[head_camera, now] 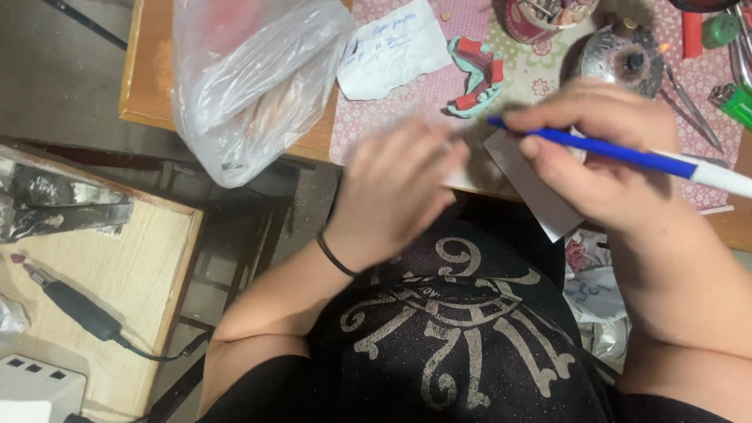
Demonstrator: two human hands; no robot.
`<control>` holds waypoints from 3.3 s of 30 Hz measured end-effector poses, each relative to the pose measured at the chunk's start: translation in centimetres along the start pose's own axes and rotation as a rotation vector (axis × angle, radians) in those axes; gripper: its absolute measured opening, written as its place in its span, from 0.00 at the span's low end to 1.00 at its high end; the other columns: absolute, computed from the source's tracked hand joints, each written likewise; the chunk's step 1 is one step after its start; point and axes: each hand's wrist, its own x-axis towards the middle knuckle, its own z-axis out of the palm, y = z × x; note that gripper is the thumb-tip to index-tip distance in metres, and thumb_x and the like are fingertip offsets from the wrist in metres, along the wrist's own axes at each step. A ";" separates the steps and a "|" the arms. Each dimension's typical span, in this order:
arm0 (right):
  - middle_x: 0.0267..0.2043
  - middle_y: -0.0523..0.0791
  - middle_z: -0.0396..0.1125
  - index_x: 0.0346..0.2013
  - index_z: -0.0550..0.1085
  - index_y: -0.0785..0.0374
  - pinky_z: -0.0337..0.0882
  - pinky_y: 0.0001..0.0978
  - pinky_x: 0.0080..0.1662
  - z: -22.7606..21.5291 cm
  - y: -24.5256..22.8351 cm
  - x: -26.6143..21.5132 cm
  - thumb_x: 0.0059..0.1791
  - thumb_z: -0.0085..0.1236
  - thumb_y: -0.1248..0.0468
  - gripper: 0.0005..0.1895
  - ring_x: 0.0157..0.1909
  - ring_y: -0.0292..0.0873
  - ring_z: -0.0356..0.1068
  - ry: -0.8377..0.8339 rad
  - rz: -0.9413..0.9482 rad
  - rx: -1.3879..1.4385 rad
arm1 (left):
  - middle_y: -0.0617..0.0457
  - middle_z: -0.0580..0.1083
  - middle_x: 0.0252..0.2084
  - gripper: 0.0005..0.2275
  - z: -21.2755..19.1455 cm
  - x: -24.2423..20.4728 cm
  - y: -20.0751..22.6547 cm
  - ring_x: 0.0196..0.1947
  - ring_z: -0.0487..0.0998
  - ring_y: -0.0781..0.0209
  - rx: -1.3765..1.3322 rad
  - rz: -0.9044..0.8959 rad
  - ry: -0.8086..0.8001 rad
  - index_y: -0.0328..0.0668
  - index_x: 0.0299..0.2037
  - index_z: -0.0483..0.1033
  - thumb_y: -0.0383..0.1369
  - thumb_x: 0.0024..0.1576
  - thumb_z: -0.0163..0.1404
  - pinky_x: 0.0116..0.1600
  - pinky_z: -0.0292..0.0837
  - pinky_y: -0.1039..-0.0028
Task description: Applying wax to a dental mold and writing on labels in a dental laboratory environment.
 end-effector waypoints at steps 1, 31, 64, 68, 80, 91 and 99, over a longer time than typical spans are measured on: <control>0.35 0.52 0.74 0.45 0.77 0.78 0.62 0.27 0.33 -0.1 -0.5 1.1 0.56 0.52 0.69 0.11 0.29 0.39 0.65 -0.050 -0.079 -0.031 | 0.56 0.69 0.67 0.24 0.5 -0.8 -1.3 0.69 0.67 0.47 0.126 -0.045 0.127 0.55 0.63 0.73 0.39 0.58 0.69 0.71 0.59 0.54; 0.49 0.59 0.73 0.50 0.76 0.79 0.71 0.33 0.51 -1.8 -1.1 -2.5 0.59 0.62 0.73 0.08 0.47 0.48 0.73 0.094 0.287 -0.066 | 0.57 0.74 0.64 0.29 0.7 -0.1 0.3 0.68 0.70 0.54 0.060 0.248 -0.023 0.57 0.61 0.75 0.52 0.51 0.68 0.68 0.64 0.56; 0.35 0.56 0.74 0.33 0.75 0.74 0.78 0.34 0.45 2.1 0.5 -1.1 0.49 0.52 0.77 0.04 0.39 0.50 0.77 0.018 0.128 -0.067 | 0.52 0.74 0.60 0.11 4.4 0.3 1.5 0.66 0.69 0.50 -0.116 0.371 0.196 0.51 0.57 0.81 0.26 0.70 0.48 0.67 0.67 0.64; 0.34 0.56 0.74 0.30 0.75 0.73 0.77 0.34 0.43 2.4 0.7 -1.2 0.47 0.52 0.79 0.04 0.39 0.51 0.78 0.028 0.068 -0.122 | 0.53 0.75 0.59 0.10 4.3 0.5 1.5 0.64 0.71 0.51 -0.090 0.373 0.238 0.52 0.55 0.82 0.27 0.69 0.51 0.65 0.68 0.65; 0.34 0.55 0.74 0.30 0.75 0.73 0.77 0.35 0.43 2.2 0.7 -1.0 0.47 0.51 0.78 0.05 0.39 0.51 0.78 -0.010 0.093 -0.122 | 0.52 0.75 0.58 0.09 3.9 0.7 1.5 0.63 0.71 0.50 -0.111 0.384 0.220 0.49 0.55 0.81 0.26 0.69 0.51 0.63 0.71 0.66; 0.33 0.55 0.73 0.30 0.75 0.73 0.77 0.35 0.42 2.3 0.7 -1.3 0.45 0.51 0.79 0.05 0.38 0.52 0.78 -0.001 0.076 -0.116 | 0.54 0.75 0.60 0.10 4.5 0.3 1.5 0.65 0.69 0.52 -0.091 0.367 0.221 0.53 0.56 0.82 0.27 0.69 0.51 0.66 0.67 0.66; 0.33 0.56 0.73 0.31 0.74 0.75 0.79 0.37 0.44 2.1 1.6 -1.2 0.48 0.50 0.79 0.04 0.39 0.54 0.78 -0.026 0.044 -0.047 | 0.53 0.75 0.57 0.09 4.2 0.6 1.5 0.64 0.70 0.51 -0.135 0.373 0.229 0.49 0.55 0.82 0.25 0.68 0.53 0.65 0.69 0.65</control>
